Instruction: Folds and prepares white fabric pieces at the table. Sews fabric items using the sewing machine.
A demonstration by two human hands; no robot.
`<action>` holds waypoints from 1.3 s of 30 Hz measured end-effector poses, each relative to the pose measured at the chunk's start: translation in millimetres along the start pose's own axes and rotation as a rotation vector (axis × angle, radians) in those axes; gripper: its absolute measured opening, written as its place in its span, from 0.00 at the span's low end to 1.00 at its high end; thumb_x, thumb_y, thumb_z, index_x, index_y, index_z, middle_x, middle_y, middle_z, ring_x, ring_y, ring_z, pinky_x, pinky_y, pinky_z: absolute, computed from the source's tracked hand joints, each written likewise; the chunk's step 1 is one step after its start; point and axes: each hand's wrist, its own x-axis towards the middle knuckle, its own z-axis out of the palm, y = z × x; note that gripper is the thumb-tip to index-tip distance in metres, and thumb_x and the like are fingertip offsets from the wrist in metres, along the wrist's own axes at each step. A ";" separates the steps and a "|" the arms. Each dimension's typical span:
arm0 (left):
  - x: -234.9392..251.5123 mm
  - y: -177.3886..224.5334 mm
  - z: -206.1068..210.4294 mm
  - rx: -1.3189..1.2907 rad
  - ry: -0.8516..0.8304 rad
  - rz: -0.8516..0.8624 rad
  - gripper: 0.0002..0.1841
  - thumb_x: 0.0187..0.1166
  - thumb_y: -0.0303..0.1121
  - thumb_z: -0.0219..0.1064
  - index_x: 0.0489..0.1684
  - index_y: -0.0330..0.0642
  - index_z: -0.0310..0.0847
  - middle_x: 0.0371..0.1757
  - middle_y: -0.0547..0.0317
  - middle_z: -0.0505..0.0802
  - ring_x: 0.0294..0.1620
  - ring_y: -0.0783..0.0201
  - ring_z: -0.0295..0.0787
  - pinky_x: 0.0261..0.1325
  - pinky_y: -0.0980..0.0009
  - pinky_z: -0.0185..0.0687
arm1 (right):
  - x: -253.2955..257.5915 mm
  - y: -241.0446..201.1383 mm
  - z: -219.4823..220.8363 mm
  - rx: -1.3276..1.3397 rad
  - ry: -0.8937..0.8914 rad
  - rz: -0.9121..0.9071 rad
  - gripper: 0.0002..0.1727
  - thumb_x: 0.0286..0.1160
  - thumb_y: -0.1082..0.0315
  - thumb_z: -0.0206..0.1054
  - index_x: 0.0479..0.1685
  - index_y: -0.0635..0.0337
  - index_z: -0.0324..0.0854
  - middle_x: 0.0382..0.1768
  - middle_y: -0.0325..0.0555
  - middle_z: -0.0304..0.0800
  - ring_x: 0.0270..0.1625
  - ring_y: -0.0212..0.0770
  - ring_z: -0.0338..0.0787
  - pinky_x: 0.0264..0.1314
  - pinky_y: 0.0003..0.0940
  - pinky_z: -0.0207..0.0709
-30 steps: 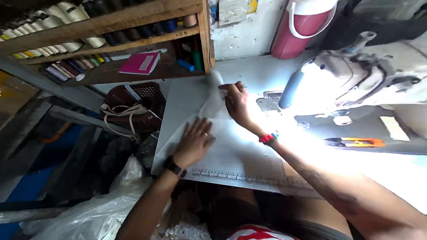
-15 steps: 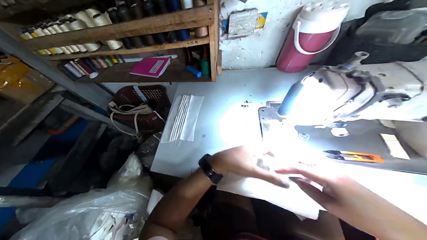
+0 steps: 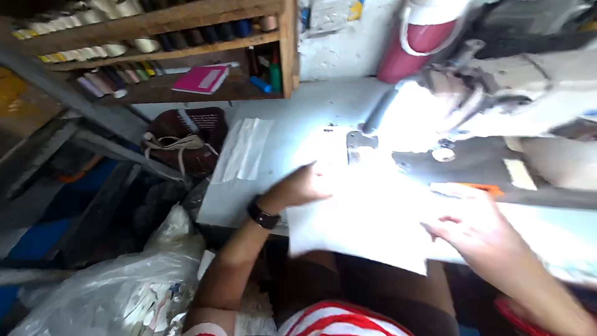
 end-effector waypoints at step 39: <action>-71.2 76.8 -3.6 -0.152 0.196 0.381 0.10 0.85 0.37 0.64 0.47 0.39 0.84 0.41 0.69 0.93 0.43 0.87 0.87 0.48 0.87 0.84 | -33.1 -22.7 -46.0 -0.098 -0.241 -0.292 0.13 0.77 0.49 0.70 0.38 0.48 0.89 0.31 0.23 0.90 0.37 0.10 0.83 0.44 0.10 0.76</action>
